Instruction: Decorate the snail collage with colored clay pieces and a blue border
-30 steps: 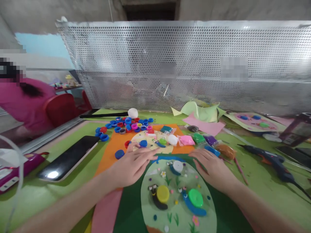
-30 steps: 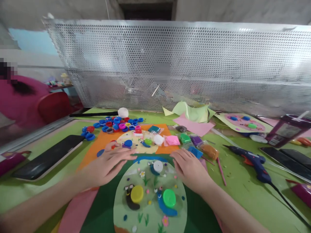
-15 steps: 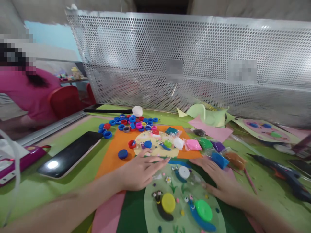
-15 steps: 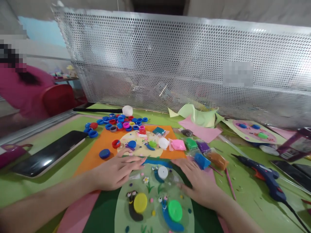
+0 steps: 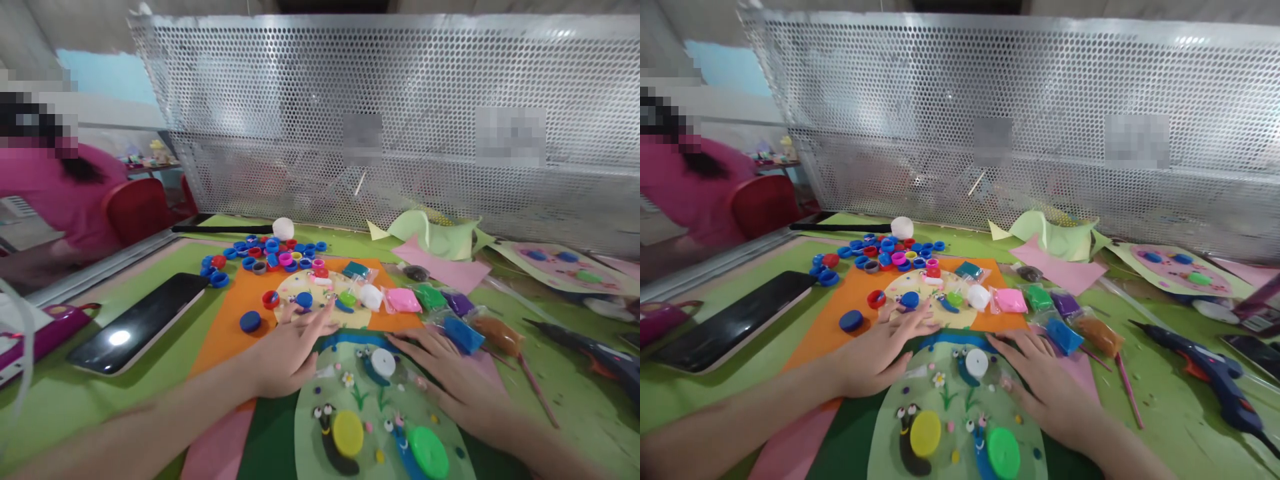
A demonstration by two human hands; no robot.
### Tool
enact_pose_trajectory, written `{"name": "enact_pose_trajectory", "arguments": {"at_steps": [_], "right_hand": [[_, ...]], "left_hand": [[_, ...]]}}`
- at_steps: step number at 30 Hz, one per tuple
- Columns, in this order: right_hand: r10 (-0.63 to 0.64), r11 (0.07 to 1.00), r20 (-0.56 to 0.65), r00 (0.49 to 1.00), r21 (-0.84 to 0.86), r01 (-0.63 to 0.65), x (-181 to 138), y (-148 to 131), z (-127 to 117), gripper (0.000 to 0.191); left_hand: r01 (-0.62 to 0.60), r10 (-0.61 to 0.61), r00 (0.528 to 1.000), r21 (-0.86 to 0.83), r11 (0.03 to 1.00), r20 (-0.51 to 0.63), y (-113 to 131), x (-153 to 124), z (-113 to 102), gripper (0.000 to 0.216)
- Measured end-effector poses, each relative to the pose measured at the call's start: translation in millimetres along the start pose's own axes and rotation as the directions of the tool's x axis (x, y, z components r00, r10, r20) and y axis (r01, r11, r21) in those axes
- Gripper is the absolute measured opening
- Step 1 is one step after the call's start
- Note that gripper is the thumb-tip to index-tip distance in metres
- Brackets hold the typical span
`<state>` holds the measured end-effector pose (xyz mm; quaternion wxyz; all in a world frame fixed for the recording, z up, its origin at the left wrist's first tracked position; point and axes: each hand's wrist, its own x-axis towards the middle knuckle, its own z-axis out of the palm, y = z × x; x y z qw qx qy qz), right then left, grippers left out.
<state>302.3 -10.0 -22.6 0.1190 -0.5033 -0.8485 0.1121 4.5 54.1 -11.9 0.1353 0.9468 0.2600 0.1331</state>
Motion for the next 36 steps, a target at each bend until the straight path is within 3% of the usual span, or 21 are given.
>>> {"name": "enact_pose_trajectory", "arguments": {"at_steps": [10, 24, 30, 36], "right_hand": [[0.086, 0.996, 0.049, 0.995, -0.003, -0.086, 10, -11, -4, 0.050], [0.040, 0.980, 0.088, 0.995, 0.191, -0.056, 24, -13, -8, 0.047], [-0.005, 0.978, 0.058, 0.998, 0.210, -0.007, 23, -6, -3, 0.049], [-0.018, 0.979, -0.017, 1.000, 0.201, 0.021, 20, 0, 2, 0.050]], "left_hand": [[0.061, -0.059, 0.998, -0.106, 0.993, 0.021, 5, 3, -3, 0.087], [0.153, -0.130, 0.986, -0.257, 0.954, 0.104, 16, 7, -5, 0.085], [0.154, -0.119, 0.981, -0.243, 0.958, 0.152, 19, 7, -3, 0.082], [0.140, -0.122, 0.988, -0.215, 0.966, 0.096, 19, 6, 3, 0.081]]}}
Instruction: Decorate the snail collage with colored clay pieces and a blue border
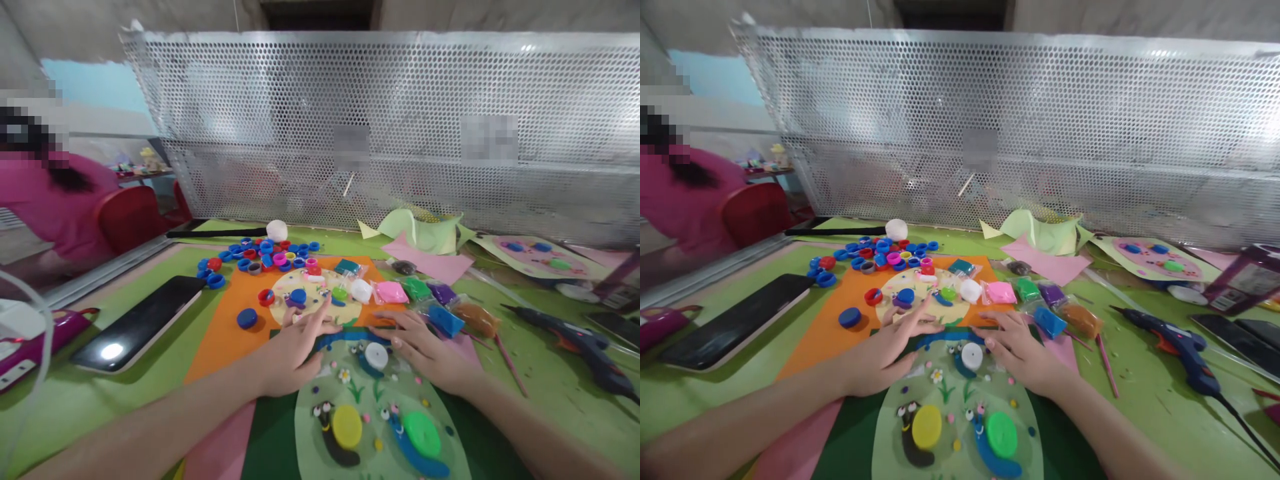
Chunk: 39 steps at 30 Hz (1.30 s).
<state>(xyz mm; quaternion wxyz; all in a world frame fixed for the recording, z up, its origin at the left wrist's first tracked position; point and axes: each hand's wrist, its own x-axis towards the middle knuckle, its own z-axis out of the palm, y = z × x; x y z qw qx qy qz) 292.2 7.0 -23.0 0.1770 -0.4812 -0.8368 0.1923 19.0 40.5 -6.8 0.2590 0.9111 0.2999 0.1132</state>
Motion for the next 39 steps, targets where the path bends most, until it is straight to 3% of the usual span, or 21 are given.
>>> {"name": "enact_pose_trajectory", "arguments": {"at_steps": [14, 20, 27, 33, 39], "right_hand": [[-0.042, 0.992, -0.047, 0.998, -0.118, 0.036, -10, 9, 2, 0.046], [-0.034, 0.993, -0.161, 0.986, -0.114, 0.015, -15, 11, 3, 0.053], [-0.116, 0.965, -0.053, 0.992, -0.241, 0.100, -13, 10, 0, 0.046], [-0.122, 0.961, 0.007, 0.992, -0.247, 0.120, -12, 10, -1, 0.046], [-0.130, 0.975, -0.022, 0.991, -0.184, 0.124, -12, 8, -2, 0.048]], "left_hand": [[0.031, -0.031, 0.999, 0.040, 0.999, -0.011, 1, 2, 2, 0.083], [0.025, -0.025, 1.000, 0.051, 0.998, -0.006, 0, 2, 3, 0.082], [0.030, -0.030, 1.000, 0.073, 0.997, -0.005, 1, 2, 2, 0.082], [0.024, -0.023, 1.000, 0.110, 0.994, -0.003, 1, 0, 3, 0.081], [0.072, -0.057, 0.990, 0.120, 0.990, -0.129, -2, -4, 2, 0.084]]}}
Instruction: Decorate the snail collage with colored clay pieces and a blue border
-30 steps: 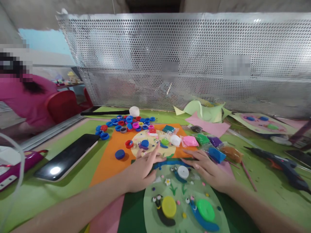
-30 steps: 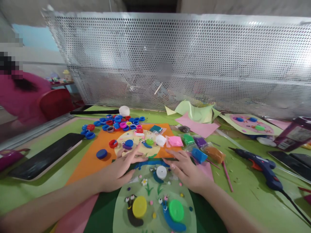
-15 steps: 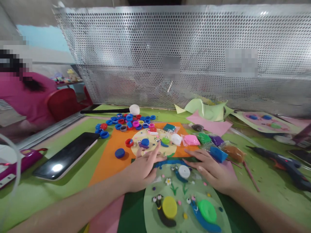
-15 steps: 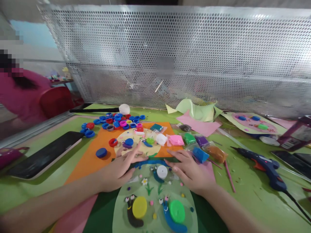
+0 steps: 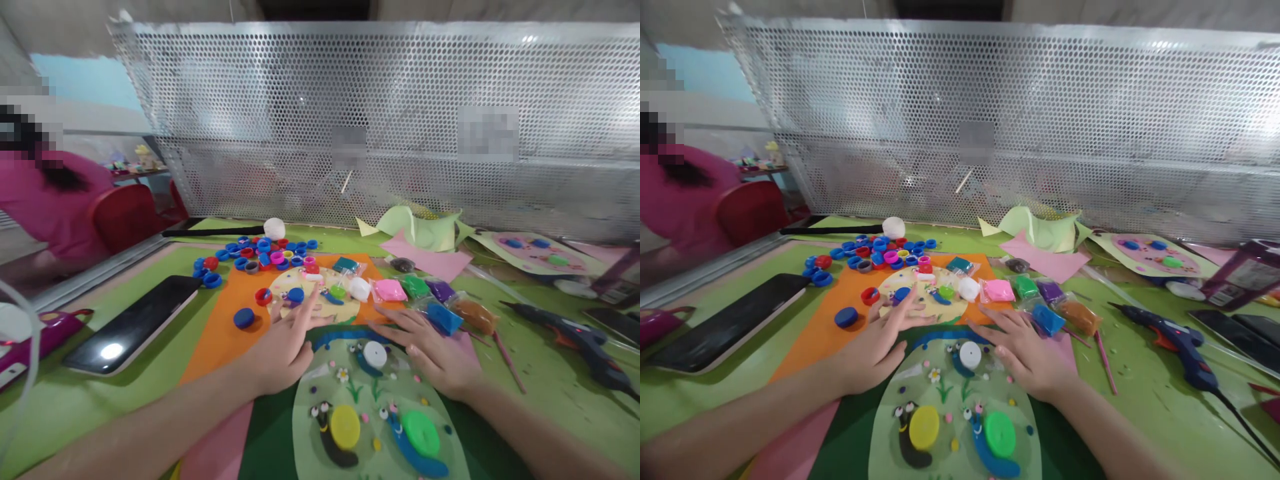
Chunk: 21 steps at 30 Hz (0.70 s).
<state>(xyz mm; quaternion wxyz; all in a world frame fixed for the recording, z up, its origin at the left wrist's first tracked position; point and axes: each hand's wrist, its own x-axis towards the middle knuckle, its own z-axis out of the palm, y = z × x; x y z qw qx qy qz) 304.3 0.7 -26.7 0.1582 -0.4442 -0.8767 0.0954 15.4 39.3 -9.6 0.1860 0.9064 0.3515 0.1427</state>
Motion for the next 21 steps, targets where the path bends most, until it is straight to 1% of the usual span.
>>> {"name": "enact_pose_trajectory", "arguments": {"at_steps": [2, 5, 9, 11, 16, 20, 21], "right_hand": [[0.009, 1.000, 0.005, 1.000, 0.008, -0.009, 0, -1, -1, 0.048], [0.055, 0.998, 0.028, 0.998, 0.023, -0.056, 2, -4, -2, 0.048], [0.189, 0.973, 0.031, 0.982, 0.129, -0.191, 6, -9, -1, 0.055], [0.230, 0.960, 0.051, 0.972, 0.151, -0.235, 9, -10, -1, 0.056], [0.190, 0.972, 0.074, 0.979, 0.125, -0.198, 13, -11, 0, 0.054], [0.198, 0.973, 0.071, 0.978, 0.110, -0.205, 12, -11, -1, 0.049], [0.195, 0.975, 0.073, 0.978, 0.097, -0.201, 12, -11, -1, 0.049]], "left_hand": [[0.009, -0.009, 1.000, -0.003, 1.000, 0.000, 0, -1, -1, 0.086], [-0.012, 0.012, 1.000, -0.010, 1.000, 0.028, 1, -2, -2, 0.088], [0.017, -0.015, 0.999, -0.027, 0.999, 0.038, 5, -3, -1, 0.090], [0.027, -0.025, 0.999, -0.050, 0.998, 0.041, 5, -3, -1, 0.092], [0.003, -0.001, 1.000, -0.082, 0.997, 0.030, 2, -3, -1, 0.095], [0.001, -0.002, 1.000, -0.074, 0.997, -0.020, 0, -5, -2, 0.095], [-0.004, 0.003, 1.000, -0.076, 0.997, -0.014, 0, -5, -3, 0.096]]}}
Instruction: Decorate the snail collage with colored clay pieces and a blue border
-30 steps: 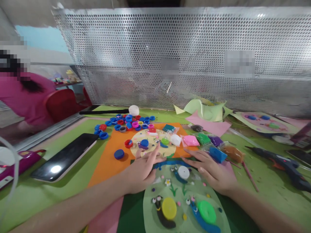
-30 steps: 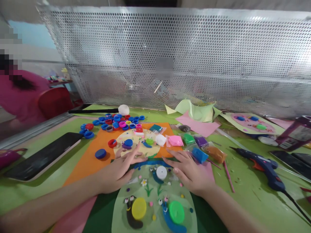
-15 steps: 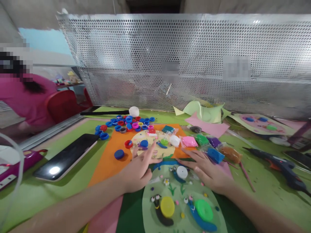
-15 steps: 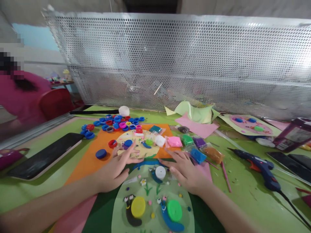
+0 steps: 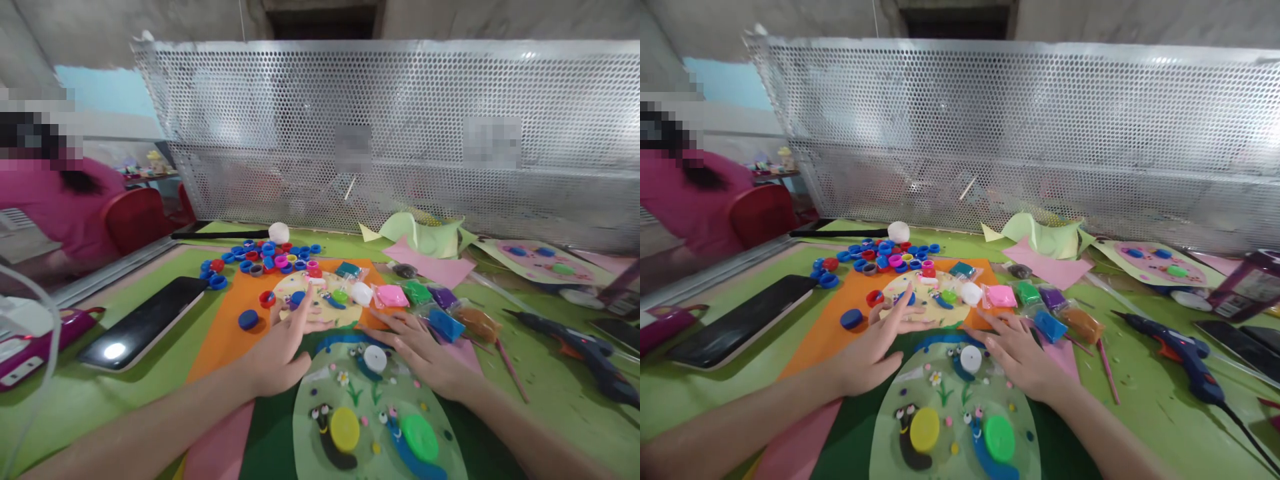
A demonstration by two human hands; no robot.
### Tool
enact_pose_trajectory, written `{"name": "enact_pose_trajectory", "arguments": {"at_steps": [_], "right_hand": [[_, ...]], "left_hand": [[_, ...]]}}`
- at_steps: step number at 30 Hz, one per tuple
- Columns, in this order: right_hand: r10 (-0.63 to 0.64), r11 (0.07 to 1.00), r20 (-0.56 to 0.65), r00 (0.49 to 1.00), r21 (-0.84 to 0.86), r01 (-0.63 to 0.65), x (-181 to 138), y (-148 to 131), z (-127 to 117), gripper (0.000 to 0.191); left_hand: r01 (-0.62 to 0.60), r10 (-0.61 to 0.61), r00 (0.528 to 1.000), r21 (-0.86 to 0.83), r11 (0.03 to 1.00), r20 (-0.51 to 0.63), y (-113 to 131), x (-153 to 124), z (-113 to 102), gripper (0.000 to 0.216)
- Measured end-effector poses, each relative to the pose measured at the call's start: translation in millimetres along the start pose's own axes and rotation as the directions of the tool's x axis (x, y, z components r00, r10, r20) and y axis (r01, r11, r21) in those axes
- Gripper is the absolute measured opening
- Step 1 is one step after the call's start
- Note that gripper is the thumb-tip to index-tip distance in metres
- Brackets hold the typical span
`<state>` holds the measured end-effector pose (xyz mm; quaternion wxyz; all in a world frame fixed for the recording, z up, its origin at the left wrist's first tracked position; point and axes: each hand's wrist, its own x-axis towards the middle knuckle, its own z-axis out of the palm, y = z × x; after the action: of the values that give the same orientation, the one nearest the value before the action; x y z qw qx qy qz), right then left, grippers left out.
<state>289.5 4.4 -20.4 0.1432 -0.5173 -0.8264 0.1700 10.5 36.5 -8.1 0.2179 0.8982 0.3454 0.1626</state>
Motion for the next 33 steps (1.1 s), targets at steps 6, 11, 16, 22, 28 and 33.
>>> {"name": "enact_pose_trajectory", "arguments": {"at_steps": [6, 11, 16, 22, 28, 33], "right_hand": [[-0.030, 0.998, 0.010, 0.999, -0.052, 0.031, 0, -1, -1, 0.047], [-0.028, 0.997, 0.009, 1.000, -0.072, 0.029, -1, -1, -1, 0.046], [-0.005, 0.996, 0.043, 0.999, -0.086, 0.009, -1, 0, -1, 0.045], [-0.018, 0.997, 0.024, 1.000, -0.072, 0.020, -1, -2, -2, 0.045], [-0.051, 0.998, 0.010, 0.999, -0.044, 0.052, -3, 2, 0, 0.046], [-0.144, 0.990, -0.003, 0.990, 0.003, 0.144, -5, 5, -3, 0.046]], "left_hand": [[-0.007, 0.004, 0.996, 0.030, 1.000, 0.094, 2, 1, -4, 0.099], [0.034, -0.034, 0.999, 0.015, 0.999, 0.013, 5, -5, -9, 0.099], [0.043, -0.044, 0.997, 0.024, 0.999, 0.060, 9, -8, -7, 0.099], [0.057, -0.056, 0.996, -0.001, 0.998, 0.062, 7, -7, -5, 0.099], [0.041, -0.038, 0.995, -0.035, 0.999, 0.092, 8, -6, -7, 0.100], [-0.063, 0.063, 0.996, 0.009, 0.998, -0.067, 16, -19, -13, 0.090]]}}
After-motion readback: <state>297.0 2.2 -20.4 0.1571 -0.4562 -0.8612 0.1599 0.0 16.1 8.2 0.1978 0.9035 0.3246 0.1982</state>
